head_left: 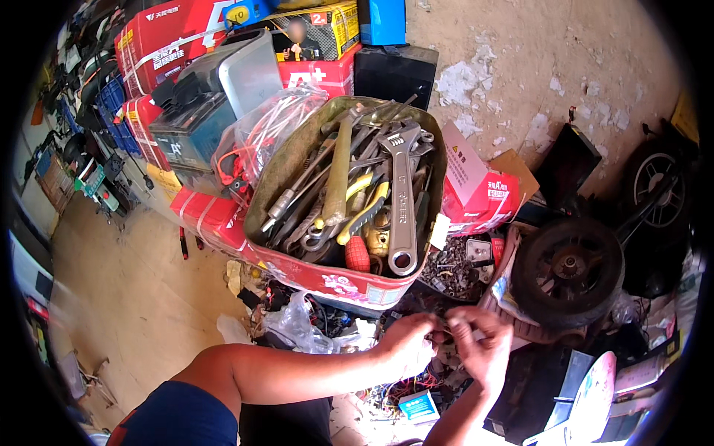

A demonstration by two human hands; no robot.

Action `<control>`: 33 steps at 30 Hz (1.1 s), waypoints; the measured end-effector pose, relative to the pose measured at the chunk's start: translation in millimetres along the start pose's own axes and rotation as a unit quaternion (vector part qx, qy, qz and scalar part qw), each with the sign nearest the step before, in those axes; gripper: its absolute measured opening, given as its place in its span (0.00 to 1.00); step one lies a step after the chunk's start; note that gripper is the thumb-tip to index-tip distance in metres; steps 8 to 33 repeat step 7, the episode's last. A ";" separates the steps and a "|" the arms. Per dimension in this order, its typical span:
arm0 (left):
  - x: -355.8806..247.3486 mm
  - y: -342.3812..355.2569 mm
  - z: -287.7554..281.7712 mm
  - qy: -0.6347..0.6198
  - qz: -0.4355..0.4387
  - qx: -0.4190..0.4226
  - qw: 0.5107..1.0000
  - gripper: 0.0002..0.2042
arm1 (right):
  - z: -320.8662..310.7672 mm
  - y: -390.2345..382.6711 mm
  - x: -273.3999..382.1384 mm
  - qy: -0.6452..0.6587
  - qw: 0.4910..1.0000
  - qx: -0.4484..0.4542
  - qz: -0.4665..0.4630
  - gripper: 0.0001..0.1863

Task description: The person picks up and sorts small metal components from a cluttered workspace, holding several at once and then placing some back into a bin filled with screws and fasteners.

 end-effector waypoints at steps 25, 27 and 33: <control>17.8 10.6 11.7 0.114 0.051 -0.005 0.992 0.08 | 18.2 11.5 113.0 -0.037 0.989 -0.018 -0.145 0.08; 17.8 10.6 11.7 0.114 0.051 -0.005 0.992 0.08 | 18.2 11.5 113.0 -0.037 0.989 -0.018 -0.145 0.08; 17.8 10.6 11.7 0.114 0.051 -0.005 0.992 0.08 | 18.2 11.5 113.0 -0.037 0.989 -0.018 -0.145 0.08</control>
Point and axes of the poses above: each hand's wrist, its own y-axis towards the middle knuckle, its own z-axis out of the palm, x = y × z, the point moved 6 cm from there along y, towards the middle knuckle, and after that the axes turned 15 degrees about y, right-handed, at the moved point
